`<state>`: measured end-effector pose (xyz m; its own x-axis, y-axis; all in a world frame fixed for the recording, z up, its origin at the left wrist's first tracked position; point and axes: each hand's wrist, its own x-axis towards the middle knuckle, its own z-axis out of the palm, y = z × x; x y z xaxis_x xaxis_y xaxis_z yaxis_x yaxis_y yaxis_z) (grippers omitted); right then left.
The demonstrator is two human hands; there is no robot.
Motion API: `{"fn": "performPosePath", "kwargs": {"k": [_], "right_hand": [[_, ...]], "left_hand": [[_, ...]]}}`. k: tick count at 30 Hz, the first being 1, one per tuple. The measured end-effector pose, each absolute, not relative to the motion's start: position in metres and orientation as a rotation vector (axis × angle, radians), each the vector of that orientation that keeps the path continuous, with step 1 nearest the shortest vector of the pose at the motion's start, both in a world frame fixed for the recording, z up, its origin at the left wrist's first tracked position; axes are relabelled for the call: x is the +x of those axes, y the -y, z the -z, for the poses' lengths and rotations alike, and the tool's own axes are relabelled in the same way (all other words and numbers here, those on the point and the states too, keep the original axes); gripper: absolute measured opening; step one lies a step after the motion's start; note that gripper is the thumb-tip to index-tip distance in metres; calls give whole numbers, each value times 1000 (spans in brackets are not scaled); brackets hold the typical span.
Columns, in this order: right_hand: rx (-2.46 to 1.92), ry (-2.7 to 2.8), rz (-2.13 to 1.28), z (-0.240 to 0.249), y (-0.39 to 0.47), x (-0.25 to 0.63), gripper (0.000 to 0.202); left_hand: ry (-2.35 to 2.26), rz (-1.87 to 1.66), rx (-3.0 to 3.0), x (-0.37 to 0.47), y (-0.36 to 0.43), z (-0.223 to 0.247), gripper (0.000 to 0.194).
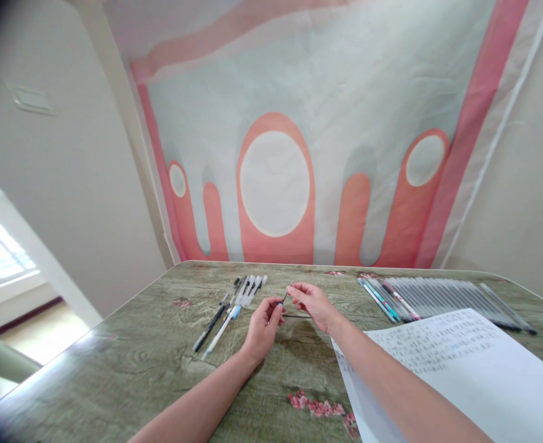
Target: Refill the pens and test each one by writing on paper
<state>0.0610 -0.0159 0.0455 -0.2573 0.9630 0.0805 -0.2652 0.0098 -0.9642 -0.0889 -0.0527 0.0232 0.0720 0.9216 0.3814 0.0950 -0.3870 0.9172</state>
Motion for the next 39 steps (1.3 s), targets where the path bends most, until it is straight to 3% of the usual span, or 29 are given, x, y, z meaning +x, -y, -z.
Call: {"fn": "performPosePath", "kwargs": {"k": [4, 10, 14, 21, 32, 39], "right_hand": [[-934, 1509, -1267, -40, 14, 63, 31], [-914, 2159, -486, -23, 22, 53, 27], [-894, 2392, -238, -19, 31, 43, 20], [-1031, 2394, -306, -27, 27, 54, 8], [-983, 1459, -886, -51, -9, 95, 33], [-864, 1286, -979, -67, -7, 99, 39]], "left_hand": [[-1059, -1497, 1507, -91, 51, -25, 29], [-1085, -1610, 1440, -93, 46, -24, 30], [-1114, -1638, 1450, -94, 45, -23, 30], [-1147, -1636, 1539, -97, 44, -23, 28], [-1177, -1545, 1633, -98, 41, -15, 25], [-1185, -1477, 1764, -97, 46, -18, 22]]}}
